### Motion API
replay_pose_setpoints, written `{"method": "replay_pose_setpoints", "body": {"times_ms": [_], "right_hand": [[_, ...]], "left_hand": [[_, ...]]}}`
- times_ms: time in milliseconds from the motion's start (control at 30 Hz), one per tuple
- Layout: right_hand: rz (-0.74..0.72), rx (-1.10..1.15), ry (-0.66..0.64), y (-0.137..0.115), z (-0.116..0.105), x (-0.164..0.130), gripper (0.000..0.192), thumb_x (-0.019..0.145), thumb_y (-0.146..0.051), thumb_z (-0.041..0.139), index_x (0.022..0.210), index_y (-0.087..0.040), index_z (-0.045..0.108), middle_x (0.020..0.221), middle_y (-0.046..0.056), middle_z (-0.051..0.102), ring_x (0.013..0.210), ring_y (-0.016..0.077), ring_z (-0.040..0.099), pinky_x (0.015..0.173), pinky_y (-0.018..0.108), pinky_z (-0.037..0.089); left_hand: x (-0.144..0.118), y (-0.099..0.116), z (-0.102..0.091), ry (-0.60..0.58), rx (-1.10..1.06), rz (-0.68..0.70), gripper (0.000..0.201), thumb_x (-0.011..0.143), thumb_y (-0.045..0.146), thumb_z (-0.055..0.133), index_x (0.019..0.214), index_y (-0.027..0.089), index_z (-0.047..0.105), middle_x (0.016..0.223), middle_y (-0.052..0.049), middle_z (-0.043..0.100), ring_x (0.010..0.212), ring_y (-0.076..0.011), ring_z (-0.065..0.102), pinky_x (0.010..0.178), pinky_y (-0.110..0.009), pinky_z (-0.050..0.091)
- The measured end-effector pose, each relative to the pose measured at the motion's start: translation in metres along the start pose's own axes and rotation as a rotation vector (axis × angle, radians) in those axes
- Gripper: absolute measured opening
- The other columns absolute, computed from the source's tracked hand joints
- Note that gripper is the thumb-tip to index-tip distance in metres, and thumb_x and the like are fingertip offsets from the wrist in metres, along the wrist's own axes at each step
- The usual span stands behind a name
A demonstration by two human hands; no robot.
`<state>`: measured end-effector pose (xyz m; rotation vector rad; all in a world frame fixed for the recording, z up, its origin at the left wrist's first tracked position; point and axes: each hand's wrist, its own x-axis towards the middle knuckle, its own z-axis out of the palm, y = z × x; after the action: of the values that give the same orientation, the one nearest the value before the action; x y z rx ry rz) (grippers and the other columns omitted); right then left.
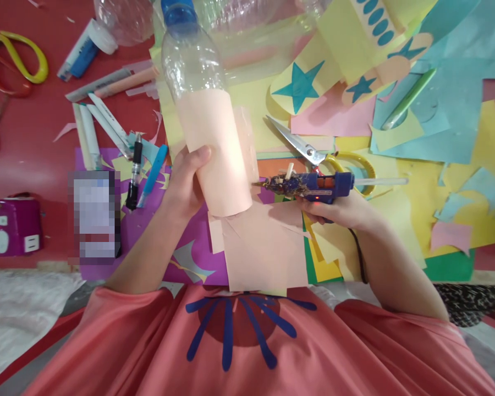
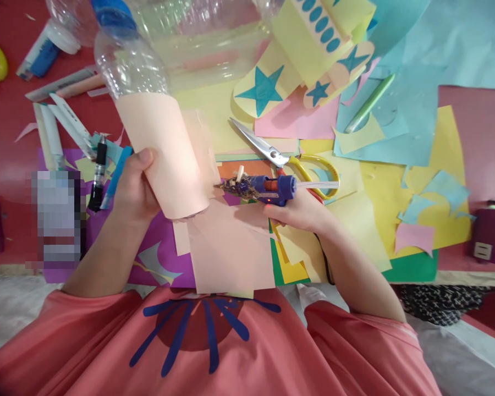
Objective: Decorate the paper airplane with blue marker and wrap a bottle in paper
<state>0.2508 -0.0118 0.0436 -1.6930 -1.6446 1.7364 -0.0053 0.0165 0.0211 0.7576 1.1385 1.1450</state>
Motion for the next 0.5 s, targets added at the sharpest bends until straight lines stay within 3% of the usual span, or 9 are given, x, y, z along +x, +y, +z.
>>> {"method": "replay_pose_setpoints", "body": {"times_ms": [200,267,333,433,500], "right_hand": [[-0.043,0.239,0.008,-0.006,-0.011,-0.008,0.017,0.068,-0.033,0.063,0.073,-0.017,0.059,0.047,-0.003,0.052,0.039,0.0076,0.044,0.039,0.023,0.033],[-0.056,0.298,0.050,-0.008,-0.016,-0.013,0.013,0.067,-0.030,0.063,0.068,-0.018,0.057,0.048,-0.003,0.052,0.040,0.0071,0.043,0.038,0.024,0.032],[-0.013,0.349,0.153,-0.007,-0.023,-0.021,0.014,0.064,-0.030,0.064,0.064,-0.019,0.055,0.047,-0.001,0.053,0.039,0.0076,0.044,0.038,0.025,0.029],[0.115,0.407,0.420,0.006,-0.042,-0.034,0.023,0.057,-0.033,0.072,0.068,-0.019,0.057,0.047,0.001,0.054,0.039,0.0094,0.045,0.039,0.026,0.027],[0.126,0.377,0.564,0.019,-0.058,-0.043,0.032,0.056,-0.039,0.080,0.064,-0.019,0.056,0.051,0.004,0.056,0.043,0.0096,0.048,0.042,0.028,0.031]], "left_hand": [[0.002,-0.001,-0.002,0.009,-0.071,0.026,0.035,0.063,0.049,0.076,0.083,0.021,0.067,0.093,-0.006,0.072,0.105,-0.0295,0.068,0.083,-0.034,0.059],[0.001,-0.002,-0.002,0.012,-0.072,0.022,0.035,0.064,0.047,0.076,0.085,0.021,0.068,0.093,-0.005,0.072,0.106,-0.0287,0.067,0.083,-0.034,0.058],[0.001,-0.002,-0.001,0.012,-0.061,0.011,0.034,0.064,0.046,0.076,0.085,0.021,0.067,0.093,-0.005,0.072,0.108,-0.0287,0.066,0.084,-0.033,0.058],[0.000,-0.002,0.000,0.008,-0.045,0.015,0.034,0.064,0.048,0.075,0.083,0.022,0.064,0.092,-0.006,0.071,0.110,-0.0297,0.066,0.083,-0.034,0.057],[-0.001,-0.002,0.001,-0.003,-0.030,0.021,0.037,0.064,0.050,0.075,0.085,0.023,0.063,0.092,-0.007,0.070,0.108,-0.0304,0.066,0.082,-0.035,0.057]]}}
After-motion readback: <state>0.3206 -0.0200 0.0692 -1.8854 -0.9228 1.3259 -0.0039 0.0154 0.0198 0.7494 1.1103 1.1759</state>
